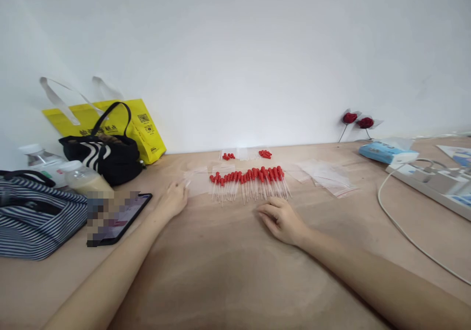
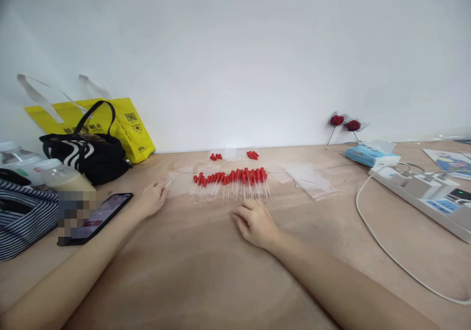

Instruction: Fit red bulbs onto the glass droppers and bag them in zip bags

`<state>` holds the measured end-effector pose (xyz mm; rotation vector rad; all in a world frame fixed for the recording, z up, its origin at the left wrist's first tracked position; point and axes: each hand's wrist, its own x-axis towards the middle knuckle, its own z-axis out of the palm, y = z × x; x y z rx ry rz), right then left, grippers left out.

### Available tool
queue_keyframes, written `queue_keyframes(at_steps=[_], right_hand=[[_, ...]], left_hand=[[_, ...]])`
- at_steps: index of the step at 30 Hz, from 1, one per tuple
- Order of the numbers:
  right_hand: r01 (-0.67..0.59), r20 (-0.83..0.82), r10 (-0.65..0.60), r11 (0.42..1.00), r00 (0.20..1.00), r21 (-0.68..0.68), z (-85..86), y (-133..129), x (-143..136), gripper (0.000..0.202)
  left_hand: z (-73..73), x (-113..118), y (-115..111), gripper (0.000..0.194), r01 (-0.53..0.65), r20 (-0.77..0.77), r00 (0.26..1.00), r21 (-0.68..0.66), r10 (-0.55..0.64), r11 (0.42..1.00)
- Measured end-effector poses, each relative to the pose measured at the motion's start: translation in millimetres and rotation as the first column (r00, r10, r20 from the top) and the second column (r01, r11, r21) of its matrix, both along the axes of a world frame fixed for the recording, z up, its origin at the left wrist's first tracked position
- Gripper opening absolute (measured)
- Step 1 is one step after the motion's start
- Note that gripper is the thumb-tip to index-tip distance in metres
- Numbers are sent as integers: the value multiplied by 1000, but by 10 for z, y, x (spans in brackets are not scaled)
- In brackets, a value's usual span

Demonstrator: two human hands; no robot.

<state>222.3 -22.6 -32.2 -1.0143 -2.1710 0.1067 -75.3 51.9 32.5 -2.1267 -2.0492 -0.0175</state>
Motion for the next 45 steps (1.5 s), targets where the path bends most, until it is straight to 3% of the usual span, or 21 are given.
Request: queue_keyframes(at_steps=[2, 3, 4, 5, 7, 9, 12, 15, 18, 24, 31, 34, 38, 45], right_hand=[[12, 5, -12, 1000, 1000, 2, -4, 4, 14, 17], [18, 9, -18, 1000, 1000, 4, -8, 7, 26, 17], [25, 10, -25, 1000, 1000, 5, -11, 9, 42, 17], [31, 9, -31, 999, 999, 6, -15, 11, 62, 17], [40, 1, -40, 999, 999, 8, -19, 10, 111, 17], [31, -2, -31, 999, 1000, 5, -16, -1, 169, 17], [-17, 15, 18, 1000, 1000, -12, 6, -33, 245, 16], [-76, 34, 77, 997, 996, -34, 44, -68, 276, 17], [-117, 74, 121, 992, 990, -53, 81, -85, 261, 19], [-205, 108, 214, 974, 971, -93, 131, -75, 234, 23], [-444, 148, 479, 869, 865, -219, 233, -83, 228, 40], [-426, 211, 480, 868, 852, -254, 250, -100, 208, 55], [-360, 284, 419, 902, 862, -238, 256, -120, 190, 59], [-363, 306, 404, 913, 862, -185, 285, -142, 168, 57]], left_hand=[[96, 70, -189, 30, 182, -14, 983, 12, -182, 983], [124, 127, -295, 30, 407, -52, 912, 5, -406, 914], [134, 197, -402, 31, 593, -80, 803, 13, -590, 805], [128, 279, -506, 31, 713, -107, 699, 24, -707, 701], [74, 457, -682, 29, 847, -132, 524, -22, -841, 531], [-6, 614, -795, 25, 884, -70, 449, -110, -891, 454], [-112, 735, -844, 25, 881, 150, 472, -110, -869, 460], [-173, 734, -818, 40, 868, 302, 492, -97, -817, 487], [-194, 706, -796, 55, 860, 332, 510, -182, -794, 476], [-165, 707, -805, 57, 857, 370, 515, -243, -773, 455], [-199, 696, -814, 60, 858, 442, 512, -223, -737, 462], [-200, 710, -782, 54, 860, 538, 491, -175, -685, 480], [-164, 766, -706, 47, 845, 618, 482, -140, -621, 517], [-228, 821, -708, 73, 797, 500, 589, -233, -635, 557]])
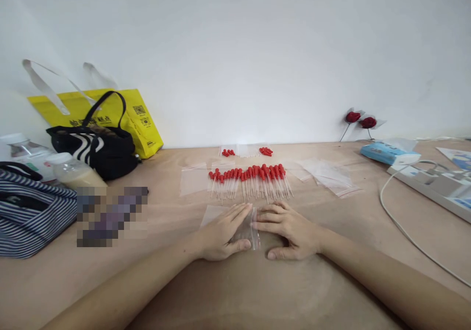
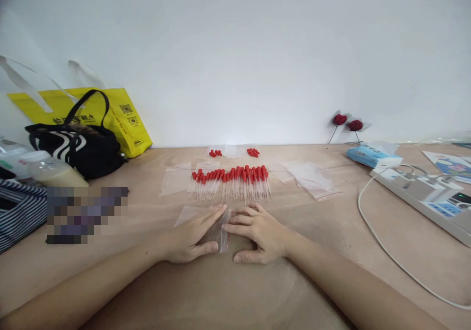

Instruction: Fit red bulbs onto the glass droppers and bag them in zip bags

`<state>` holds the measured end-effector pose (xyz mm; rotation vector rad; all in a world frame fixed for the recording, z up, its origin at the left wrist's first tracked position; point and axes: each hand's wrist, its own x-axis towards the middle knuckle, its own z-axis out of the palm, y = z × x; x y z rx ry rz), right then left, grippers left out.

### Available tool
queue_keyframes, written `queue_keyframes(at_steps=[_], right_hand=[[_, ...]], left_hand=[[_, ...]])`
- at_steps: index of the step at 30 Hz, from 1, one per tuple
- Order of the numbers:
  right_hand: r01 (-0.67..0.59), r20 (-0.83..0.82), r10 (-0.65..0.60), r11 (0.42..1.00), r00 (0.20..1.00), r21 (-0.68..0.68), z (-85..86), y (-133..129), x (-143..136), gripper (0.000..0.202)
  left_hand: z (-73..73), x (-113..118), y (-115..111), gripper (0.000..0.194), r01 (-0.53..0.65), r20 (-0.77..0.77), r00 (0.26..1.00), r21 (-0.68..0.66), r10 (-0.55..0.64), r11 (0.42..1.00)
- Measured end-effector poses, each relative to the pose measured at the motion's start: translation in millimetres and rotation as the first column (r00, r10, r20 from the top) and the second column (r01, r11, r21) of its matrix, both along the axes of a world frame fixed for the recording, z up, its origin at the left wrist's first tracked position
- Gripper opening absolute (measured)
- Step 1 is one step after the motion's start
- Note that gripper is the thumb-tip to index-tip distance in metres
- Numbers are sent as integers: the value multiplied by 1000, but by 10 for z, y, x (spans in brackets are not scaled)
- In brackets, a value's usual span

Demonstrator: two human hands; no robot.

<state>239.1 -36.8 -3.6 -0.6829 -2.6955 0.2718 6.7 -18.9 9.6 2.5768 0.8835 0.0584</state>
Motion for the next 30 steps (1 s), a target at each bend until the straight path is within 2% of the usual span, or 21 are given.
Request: queue_keyframes(at_steps=[4, 7, 12, 15, 19, 23, 26, 30], right_hand=[[-47, 2, 47, 999, 999, 24, -20, -41, -78, 52], [-34, 8, 34, 999, 999, 27, -45, -63, -111, 51], [11, 25, -10, 1000, 1000, -15, -28, -44, -30, 51], [24, 28, -23, 999, 999, -39, 1, -24, 42, 50], [27, 13, -27, 999, 1000, -36, 15, -5, 84, 49], [12, -7, -13, 999, 1000, -43, 0, 1, 79, 47], [-5, -56, 1, 997, 998, -74, -10, -7, 72, 48], [-34, -208, -13, 975, 978, -221, 13, 60, 97, 39]], left_hand=[[-52, 44, -39, 67, -14, 2, 1000, 48, 14, 999], [-69, 80, -67, 62, -53, 29, 998, 64, 51, 997], [12, 20, -82, 65, -143, 36, 989, 2, 143, 990], [68, -82, -57, 73, -84, -31, 996, 14, 84, 996], [33, -167, -33, 74, -4, -79, 997, 71, 10, 997], [-7, -161, -57, 62, -13, -36, 999, 126, 18, 992], [19, -121, -94, 59, -57, -9, 998, 94, 58, 994], [-1, -68, -116, 66, -52, 24, 998, 40, 51, 998]])
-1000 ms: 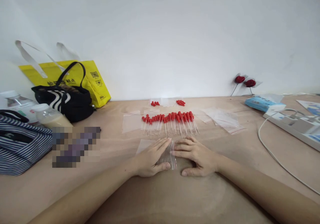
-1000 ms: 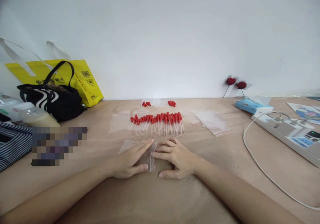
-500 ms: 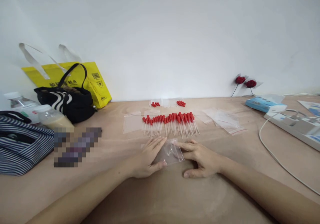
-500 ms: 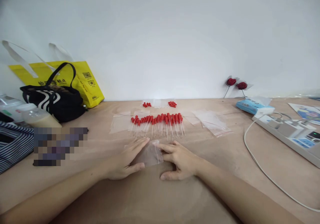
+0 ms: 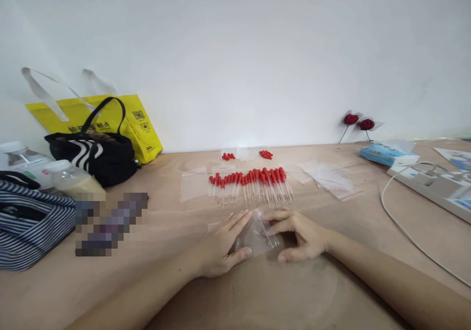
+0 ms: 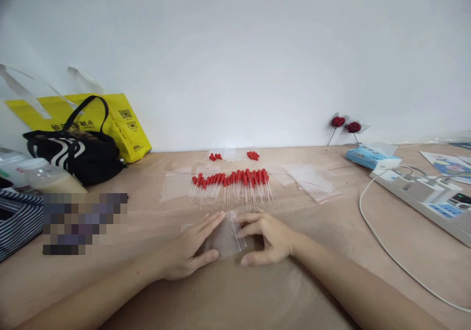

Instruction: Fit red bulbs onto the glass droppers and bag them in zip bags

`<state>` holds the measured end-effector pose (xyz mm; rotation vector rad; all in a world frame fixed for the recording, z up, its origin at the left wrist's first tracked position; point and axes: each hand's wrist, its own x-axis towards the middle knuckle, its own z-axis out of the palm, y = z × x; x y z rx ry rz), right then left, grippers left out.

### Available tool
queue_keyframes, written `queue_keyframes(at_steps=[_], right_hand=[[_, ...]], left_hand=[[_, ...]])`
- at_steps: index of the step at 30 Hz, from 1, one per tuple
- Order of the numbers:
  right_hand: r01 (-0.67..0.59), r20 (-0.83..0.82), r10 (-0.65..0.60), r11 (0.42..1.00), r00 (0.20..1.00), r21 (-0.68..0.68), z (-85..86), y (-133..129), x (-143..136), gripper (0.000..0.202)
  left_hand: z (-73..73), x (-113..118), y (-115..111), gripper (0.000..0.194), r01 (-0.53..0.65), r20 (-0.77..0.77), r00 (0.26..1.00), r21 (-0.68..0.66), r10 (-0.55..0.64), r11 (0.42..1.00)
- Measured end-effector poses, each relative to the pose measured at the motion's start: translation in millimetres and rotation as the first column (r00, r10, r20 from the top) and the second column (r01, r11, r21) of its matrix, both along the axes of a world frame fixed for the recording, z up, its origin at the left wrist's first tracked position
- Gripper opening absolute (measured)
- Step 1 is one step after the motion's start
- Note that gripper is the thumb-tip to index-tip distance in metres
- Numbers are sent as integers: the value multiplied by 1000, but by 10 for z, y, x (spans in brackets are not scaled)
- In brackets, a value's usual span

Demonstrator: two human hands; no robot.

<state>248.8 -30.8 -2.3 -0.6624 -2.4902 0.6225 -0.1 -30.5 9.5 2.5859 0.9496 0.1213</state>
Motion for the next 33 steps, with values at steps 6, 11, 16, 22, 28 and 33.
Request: queue_keyframes(at_steps=[6, 11, 16, 22, 28, 33], right_hand=[[716, -184, -752, 660, 634, -229, 9, 664, 180, 24], [884, -172, -923, 380, 344, -272, -106, 1243, 311, 27], [872, -161, -932, 362, 326, -330, -227, 1377, 324, 16], [813, -227, -928, 368, 294, -451, -206, 1394, 345, 19], [718, -372, -894, 429, 250, -549, 51, 1193, 408, 22], [500, -519, -832, 540, 196, -677, -27, 655, 268, 28]], left_hand=[[-147, -39, 40, 67, -19, 48, 999, 5, 19, 1000], [-142, -72, 56, 66, 21, 65, 998, -26, -20, 999], [-125, -63, 45, 63, 15, 77, 997, -16, -14, 1000], [-83, -30, -3, 61, -33, 90, 995, -25, 35, 999], [-107, 7, -33, 53, -103, 213, 974, 95, 80, 990], [-127, -15, -21, 55, -91, 182, 981, 98, 72, 991]])
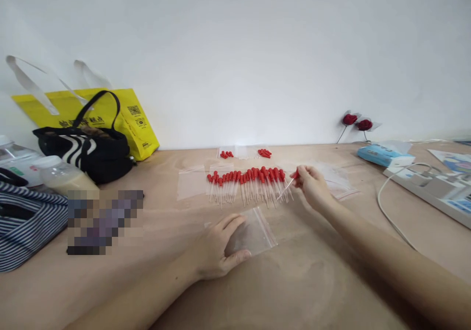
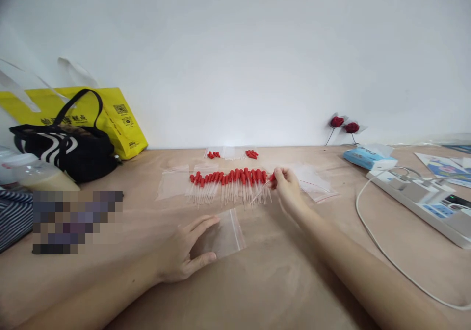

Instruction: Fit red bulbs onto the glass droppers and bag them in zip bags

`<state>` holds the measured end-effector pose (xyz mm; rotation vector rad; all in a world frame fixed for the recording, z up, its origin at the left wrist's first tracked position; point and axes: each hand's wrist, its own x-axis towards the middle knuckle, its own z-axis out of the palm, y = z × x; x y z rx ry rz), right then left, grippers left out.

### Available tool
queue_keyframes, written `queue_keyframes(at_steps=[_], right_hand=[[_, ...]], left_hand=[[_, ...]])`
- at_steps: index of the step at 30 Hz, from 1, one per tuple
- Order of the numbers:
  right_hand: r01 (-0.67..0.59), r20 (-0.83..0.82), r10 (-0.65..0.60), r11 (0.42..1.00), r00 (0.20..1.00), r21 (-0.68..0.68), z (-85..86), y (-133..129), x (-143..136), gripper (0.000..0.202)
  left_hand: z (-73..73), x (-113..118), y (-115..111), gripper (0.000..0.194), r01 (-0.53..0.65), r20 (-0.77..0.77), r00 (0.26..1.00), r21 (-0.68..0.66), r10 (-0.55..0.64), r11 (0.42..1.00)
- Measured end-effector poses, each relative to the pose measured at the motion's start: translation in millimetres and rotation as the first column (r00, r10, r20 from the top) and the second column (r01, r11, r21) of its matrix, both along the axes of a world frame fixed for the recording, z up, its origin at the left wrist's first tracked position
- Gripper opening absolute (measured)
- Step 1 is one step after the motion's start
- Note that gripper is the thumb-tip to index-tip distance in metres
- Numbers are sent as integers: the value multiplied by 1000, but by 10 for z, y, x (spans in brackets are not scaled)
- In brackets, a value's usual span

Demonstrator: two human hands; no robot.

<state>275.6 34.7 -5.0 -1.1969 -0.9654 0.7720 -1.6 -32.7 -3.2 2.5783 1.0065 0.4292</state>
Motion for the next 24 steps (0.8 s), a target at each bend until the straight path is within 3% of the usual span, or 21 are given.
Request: queue_keyframes(at_steps=[2, 5, 11, 15, 19, 24], right_hand=[[-103, -84, 100, 994, 991, -25, -95, -221, -101, 34], [-122, -158, 117, 992, 981, -22, -201, -432, -219, 38], [-114, -224, 104, 993, 969, -36, -243, -478, -276, 38], [-214, -299, 183, 974, 936, -73, -221, -538, -341, 39], [-400, -277, 362, 911, 890, -96, -170, -646, -403, 40], [-613, 0, 623, 770, 782, -179, -161, -689, -317, 36]], left_hand=[[-5, -2, 1, 55, -3, -4, 1000, -1, 3, 1000], [-15, 3, 0, 55, -11, 18, 1000, -1, 11, 1000], [-34, -4, 16, 56, 11, 14, 1000, -2, -11, 1000], [-38, 27, 27, 57, 14, 15, 1000, 5, -14, 1000], [-36, 95, 49, 56, 27, 39, 999, 17, -28, 999], [-1, 215, 101, 56, 103, 70, 992, 5, -103, 995]])
